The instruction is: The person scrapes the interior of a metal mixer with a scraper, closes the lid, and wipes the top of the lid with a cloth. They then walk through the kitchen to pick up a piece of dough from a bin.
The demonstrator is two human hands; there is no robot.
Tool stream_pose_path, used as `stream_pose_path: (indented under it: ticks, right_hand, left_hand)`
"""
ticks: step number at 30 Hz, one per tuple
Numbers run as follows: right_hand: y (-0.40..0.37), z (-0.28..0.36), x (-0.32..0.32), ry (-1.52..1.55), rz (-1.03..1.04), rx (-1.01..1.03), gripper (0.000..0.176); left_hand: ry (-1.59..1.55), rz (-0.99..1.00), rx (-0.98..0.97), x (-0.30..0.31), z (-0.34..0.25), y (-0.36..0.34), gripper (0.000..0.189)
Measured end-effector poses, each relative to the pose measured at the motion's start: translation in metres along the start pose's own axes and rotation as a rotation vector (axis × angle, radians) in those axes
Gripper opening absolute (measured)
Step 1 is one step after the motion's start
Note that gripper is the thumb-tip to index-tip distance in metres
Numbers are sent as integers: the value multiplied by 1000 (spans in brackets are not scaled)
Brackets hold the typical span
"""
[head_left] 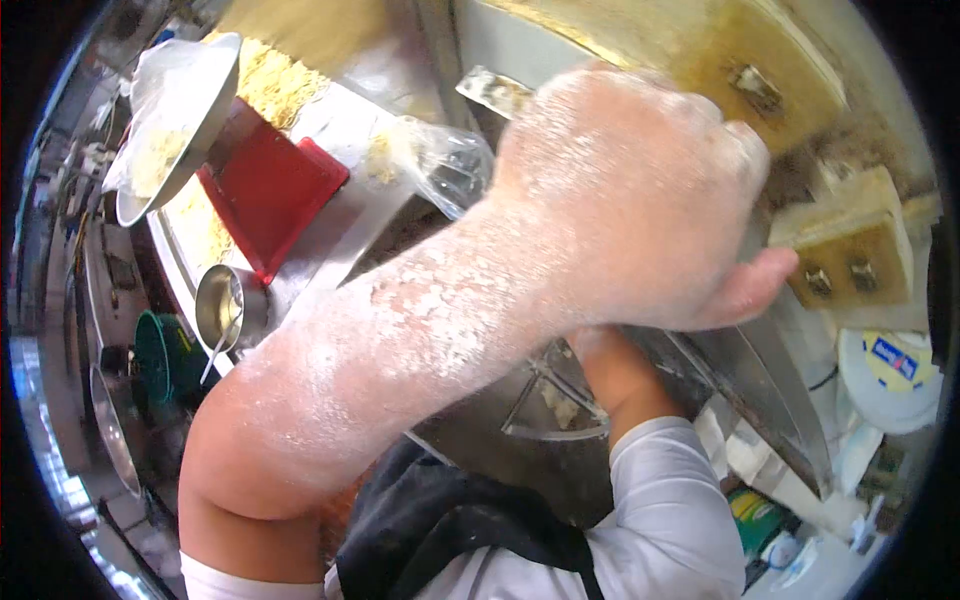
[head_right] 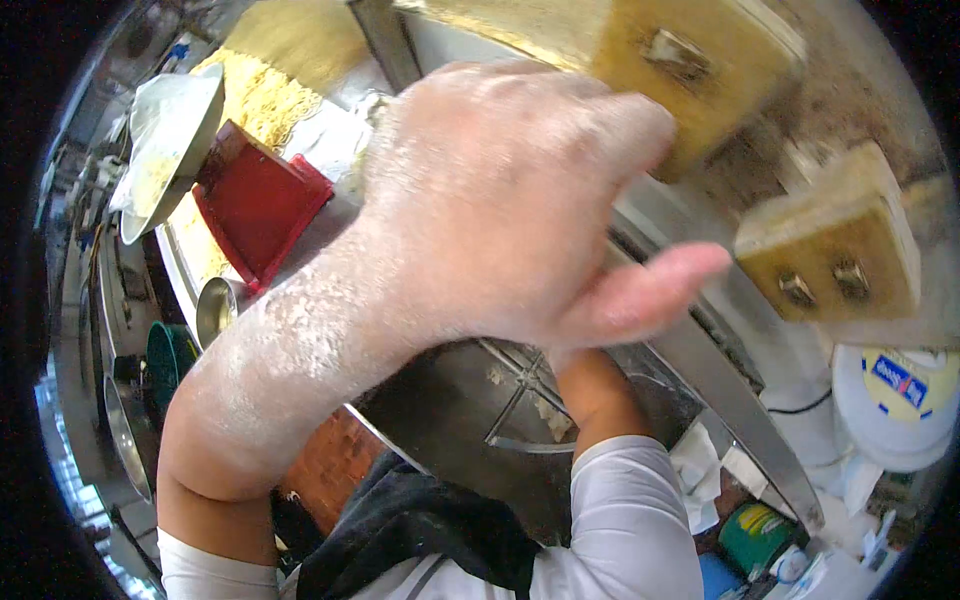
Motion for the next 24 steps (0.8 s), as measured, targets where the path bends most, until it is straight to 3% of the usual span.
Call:
stream_pose_path:
  ticks: [8, 10, 14, 24]
  right_hand:
    - [14, -22, 18, 65, -3, 26, 37]
    - [5, -38, 24, 102, -14, 28, 36]
    - [-4, -58, 35, 143, -29, 27, 35]
    - [16, -40, 16, 113, -23, 19, 32]
  left_hand:
    - [-109, 48, -16, -3, 3, -4, 44]
    - [-65, -85, -17, -3, 4, -4, 39]
    - [-98, -94, -16, 2, 4, -3, 38]
    - [-79, -52, -18, 2, 2, -8, 37]
Point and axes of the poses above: each hand's wrist, its own y-axis towards the middle knuckle, its own x-axis out of the back of the hand, z = x × y, the point moved 2 cm from there along y, towards the middle knuckle, and after that the axes turned 13 degrees about y, right-handed, at the moved point
